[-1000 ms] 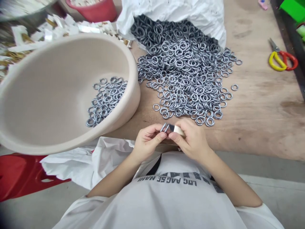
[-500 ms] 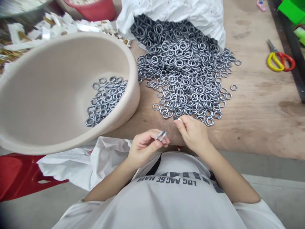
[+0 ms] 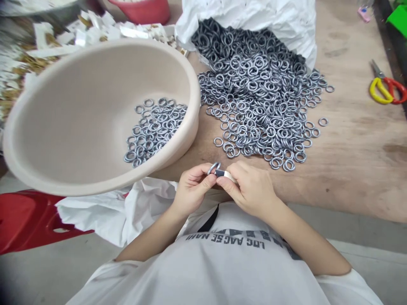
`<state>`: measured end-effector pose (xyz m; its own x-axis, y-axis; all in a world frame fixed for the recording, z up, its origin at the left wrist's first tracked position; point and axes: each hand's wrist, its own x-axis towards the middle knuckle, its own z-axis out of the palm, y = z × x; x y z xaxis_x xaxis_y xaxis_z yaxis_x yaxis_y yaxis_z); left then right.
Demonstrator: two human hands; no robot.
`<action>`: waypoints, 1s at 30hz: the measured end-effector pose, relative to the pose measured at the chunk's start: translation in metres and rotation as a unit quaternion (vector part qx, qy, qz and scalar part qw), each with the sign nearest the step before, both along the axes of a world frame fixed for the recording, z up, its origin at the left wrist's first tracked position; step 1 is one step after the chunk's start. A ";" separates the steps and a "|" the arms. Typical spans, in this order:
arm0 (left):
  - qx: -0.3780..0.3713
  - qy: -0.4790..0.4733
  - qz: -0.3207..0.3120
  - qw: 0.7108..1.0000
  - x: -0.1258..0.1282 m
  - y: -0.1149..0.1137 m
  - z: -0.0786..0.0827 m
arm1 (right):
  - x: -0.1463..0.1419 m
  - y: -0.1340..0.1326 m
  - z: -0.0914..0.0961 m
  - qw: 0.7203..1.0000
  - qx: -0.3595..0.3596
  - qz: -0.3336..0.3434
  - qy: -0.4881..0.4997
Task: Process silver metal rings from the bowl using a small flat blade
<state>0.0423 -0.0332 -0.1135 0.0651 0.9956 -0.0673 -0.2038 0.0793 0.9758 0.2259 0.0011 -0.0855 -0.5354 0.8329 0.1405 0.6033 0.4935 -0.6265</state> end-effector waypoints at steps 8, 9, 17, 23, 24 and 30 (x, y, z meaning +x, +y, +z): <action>0.005 -0.004 -0.012 1.000 0.000 0.001 0.000 | 0.001 -0.003 0.001 1.000 0.017 0.007 -0.019; 0.004 -0.003 -0.014 1.000 0.000 0.001 -0.001 | 0.001 -0.004 0.001 1.000 0.017 0.007 -0.020; 0.112 0.050 -0.069 0.990 -0.007 -0.006 -0.001 | 0.009 0.018 -0.012 0.995 -0.030 -0.090 -0.022; 0.164 0.177 -0.066 0.968 -0.008 -0.008 -0.004 | -0.009 0.011 -0.004 0.966 -0.196 0.025 0.166; 0.186 0.190 -0.071 0.961 -0.009 -0.008 -0.004 | -0.012 0.010 -0.003 0.955 -0.232 0.038 0.179; 0.166 0.106 -0.098 0.975 -0.019 -0.012 -0.003 | -0.013 0.034 -0.019 0.991 -0.121 -0.048 0.042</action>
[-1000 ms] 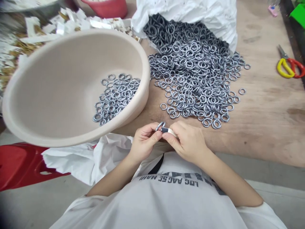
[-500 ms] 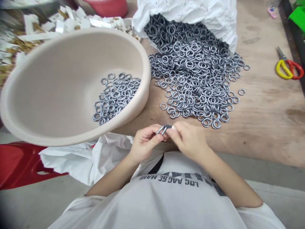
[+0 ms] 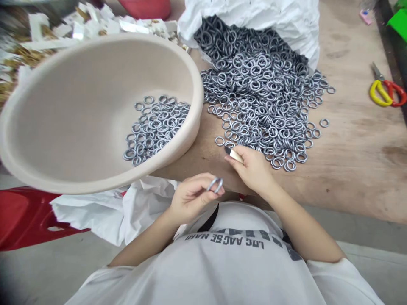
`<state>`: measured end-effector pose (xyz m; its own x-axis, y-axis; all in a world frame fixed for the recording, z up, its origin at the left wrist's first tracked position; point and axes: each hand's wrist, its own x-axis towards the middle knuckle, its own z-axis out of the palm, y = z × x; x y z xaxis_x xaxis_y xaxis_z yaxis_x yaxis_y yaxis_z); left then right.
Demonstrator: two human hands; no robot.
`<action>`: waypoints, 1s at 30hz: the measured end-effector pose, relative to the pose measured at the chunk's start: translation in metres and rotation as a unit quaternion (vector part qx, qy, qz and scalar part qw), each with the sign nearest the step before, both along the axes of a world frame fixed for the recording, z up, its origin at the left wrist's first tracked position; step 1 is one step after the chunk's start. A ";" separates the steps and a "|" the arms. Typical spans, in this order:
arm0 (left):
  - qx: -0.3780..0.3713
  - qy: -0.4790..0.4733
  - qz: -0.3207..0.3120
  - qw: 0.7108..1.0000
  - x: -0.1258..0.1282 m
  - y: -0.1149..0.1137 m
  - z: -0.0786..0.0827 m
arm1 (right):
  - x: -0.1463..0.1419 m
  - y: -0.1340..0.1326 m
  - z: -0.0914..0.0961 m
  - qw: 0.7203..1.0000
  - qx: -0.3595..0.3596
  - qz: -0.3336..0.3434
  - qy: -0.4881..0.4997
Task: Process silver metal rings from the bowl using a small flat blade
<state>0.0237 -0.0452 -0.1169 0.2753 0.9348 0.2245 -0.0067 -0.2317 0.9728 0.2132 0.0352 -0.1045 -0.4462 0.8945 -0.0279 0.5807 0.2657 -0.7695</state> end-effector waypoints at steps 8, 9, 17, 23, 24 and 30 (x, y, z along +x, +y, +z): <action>-0.079 0.015 0.177 0.981 0.000 0.013 -0.013 | 0.001 0.005 -0.001 0.988 0.106 -0.023 -0.107; -0.037 0.038 0.193 0.980 0.002 0.015 -0.012 | 0.003 0.003 0.001 0.997 0.065 -0.015 -0.040; -0.128 -0.024 0.135 0.982 0.016 0.020 -0.004 | 0.013 -0.010 0.010 0.942 -0.252 -0.013 0.221; -0.188 -0.063 0.079 0.977 0.028 0.020 0.003 | 0.008 -0.016 0.007 0.917 -0.260 -0.022 0.301; -0.193 -0.066 0.085 0.975 0.030 0.020 0.004 | 0.007 -0.016 0.006 0.916 -0.260 -0.019 0.304; -0.260 -0.133 0.036 0.956 0.036 0.020 0.003 | 0.013 -0.013 -0.003 0.944 -0.172 -0.063 0.273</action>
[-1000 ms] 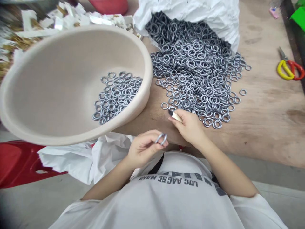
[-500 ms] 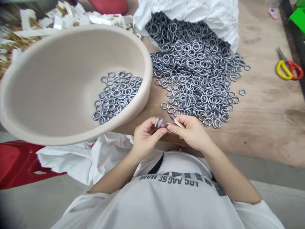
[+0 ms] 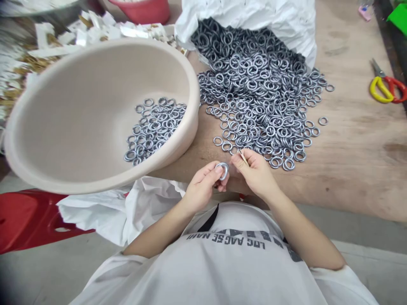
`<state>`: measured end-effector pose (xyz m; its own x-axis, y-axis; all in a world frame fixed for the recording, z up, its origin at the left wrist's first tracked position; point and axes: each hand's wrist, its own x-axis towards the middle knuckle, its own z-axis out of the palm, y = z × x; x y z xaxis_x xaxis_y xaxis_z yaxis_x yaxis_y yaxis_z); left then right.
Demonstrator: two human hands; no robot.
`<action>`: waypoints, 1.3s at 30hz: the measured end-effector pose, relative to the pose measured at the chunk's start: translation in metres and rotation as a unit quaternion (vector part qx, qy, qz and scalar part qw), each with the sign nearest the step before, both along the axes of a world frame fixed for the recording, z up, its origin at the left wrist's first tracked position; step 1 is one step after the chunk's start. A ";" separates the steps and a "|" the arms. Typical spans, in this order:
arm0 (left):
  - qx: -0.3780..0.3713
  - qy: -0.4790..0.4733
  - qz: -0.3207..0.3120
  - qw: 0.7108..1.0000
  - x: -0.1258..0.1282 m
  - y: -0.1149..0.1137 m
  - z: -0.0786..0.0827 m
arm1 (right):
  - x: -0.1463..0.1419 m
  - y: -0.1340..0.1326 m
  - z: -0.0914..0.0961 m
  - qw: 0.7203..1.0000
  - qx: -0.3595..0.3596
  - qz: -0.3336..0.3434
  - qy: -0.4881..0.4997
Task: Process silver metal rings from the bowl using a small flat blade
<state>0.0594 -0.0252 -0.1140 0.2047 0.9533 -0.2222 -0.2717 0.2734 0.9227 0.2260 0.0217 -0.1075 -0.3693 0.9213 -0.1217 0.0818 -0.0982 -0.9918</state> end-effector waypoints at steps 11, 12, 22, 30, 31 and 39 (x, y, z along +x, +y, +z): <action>-0.044 -0.082 -0.003 0.996 0.000 -0.001 -0.002 | 0.010 -0.020 0.011 0.938 0.252 0.093 -0.218; -0.048 -0.085 -0.004 0.995 0.000 -0.001 -0.002 | 0.010 -0.020 0.011 0.938 0.253 0.098 -0.216; -0.029 -0.077 -0.077 0.994 -0.011 -0.011 0.002 | 0.008 -0.001 0.004 0.923 0.224 0.060 -0.308; 0.005 0.045 0.087 0.995 -0.040 -0.005 -0.005 | -0.032 0.028 0.006 0.797 0.279 0.061 -0.531; 0.001 0.031 0.109 0.994 -0.041 -0.003 -0.007 | -0.034 0.029 0.008 0.799 0.281 0.057 -0.529; -0.049 0.001 0.094 0.994 -0.023 0.002 -0.009 | -0.002 0.002 0.006 0.916 0.332 0.032 -0.223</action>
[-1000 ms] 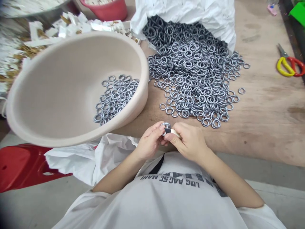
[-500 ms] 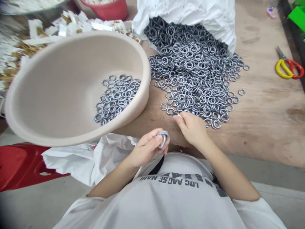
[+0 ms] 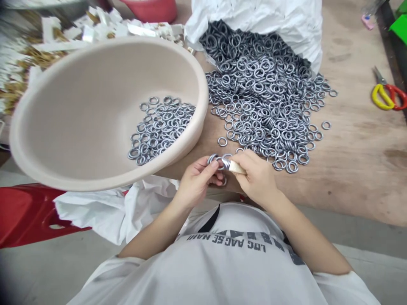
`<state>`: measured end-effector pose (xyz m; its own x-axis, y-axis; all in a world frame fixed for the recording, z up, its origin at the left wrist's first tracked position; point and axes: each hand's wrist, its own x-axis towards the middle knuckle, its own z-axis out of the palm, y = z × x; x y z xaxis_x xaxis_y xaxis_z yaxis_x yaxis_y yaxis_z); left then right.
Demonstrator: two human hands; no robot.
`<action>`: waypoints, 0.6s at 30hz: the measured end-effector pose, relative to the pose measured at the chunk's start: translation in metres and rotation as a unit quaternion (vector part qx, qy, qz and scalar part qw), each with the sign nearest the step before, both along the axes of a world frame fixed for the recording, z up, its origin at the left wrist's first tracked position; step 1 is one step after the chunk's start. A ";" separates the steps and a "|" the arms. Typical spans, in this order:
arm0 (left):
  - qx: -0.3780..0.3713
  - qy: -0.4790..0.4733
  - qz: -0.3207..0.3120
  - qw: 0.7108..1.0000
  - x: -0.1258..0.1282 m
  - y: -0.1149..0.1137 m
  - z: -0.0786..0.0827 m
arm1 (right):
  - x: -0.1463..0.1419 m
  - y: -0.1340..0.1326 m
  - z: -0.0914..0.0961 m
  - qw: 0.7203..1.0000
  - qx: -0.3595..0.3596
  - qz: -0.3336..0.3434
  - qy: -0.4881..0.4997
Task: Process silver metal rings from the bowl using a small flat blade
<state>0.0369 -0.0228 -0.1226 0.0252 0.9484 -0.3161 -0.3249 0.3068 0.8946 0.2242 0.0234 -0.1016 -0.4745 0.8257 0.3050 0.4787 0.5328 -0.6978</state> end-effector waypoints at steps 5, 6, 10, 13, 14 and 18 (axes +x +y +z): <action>0.027 -0.018 -0.032 0.999 0.017 0.000 -0.001 | 0.010 -0.012 -0.010 0.997 -0.024 0.012 0.067; 0.042 0.008 -0.030 0.999 0.019 0.000 -0.001 | 0.011 -0.012 -0.011 0.994 -0.055 -0.001 0.091; 0.173 0.182 -0.005 0.968 0.023 0.003 -0.003 | 0.010 -0.008 -0.010 0.954 -0.232 -0.063 0.178; 0.241 0.262 -0.002 0.935 0.026 0.005 -0.003 | 0.006 -0.007 -0.008 0.916 -0.309 -0.086 0.241; 0.248 0.270 -0.005 0.930 0.026 0.005 -0.003 | 0.005 -0.007 -0.007 0.907 -0.324 -0.083 0.254; 0.260 0.294 -0.004 0.920 0.025 0.006 0.000 | -0.002 -0.009 -0.005 0.888 -0.358 -0.068 0.280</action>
<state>0.0620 -0.0166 -0.1224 0.0025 0.9758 0.2185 0.2620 -0.2115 0.9416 0.2221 0.0144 -0.1068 -0.2945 0.9414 -0.1642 -0.0234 -0.1789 -0.9836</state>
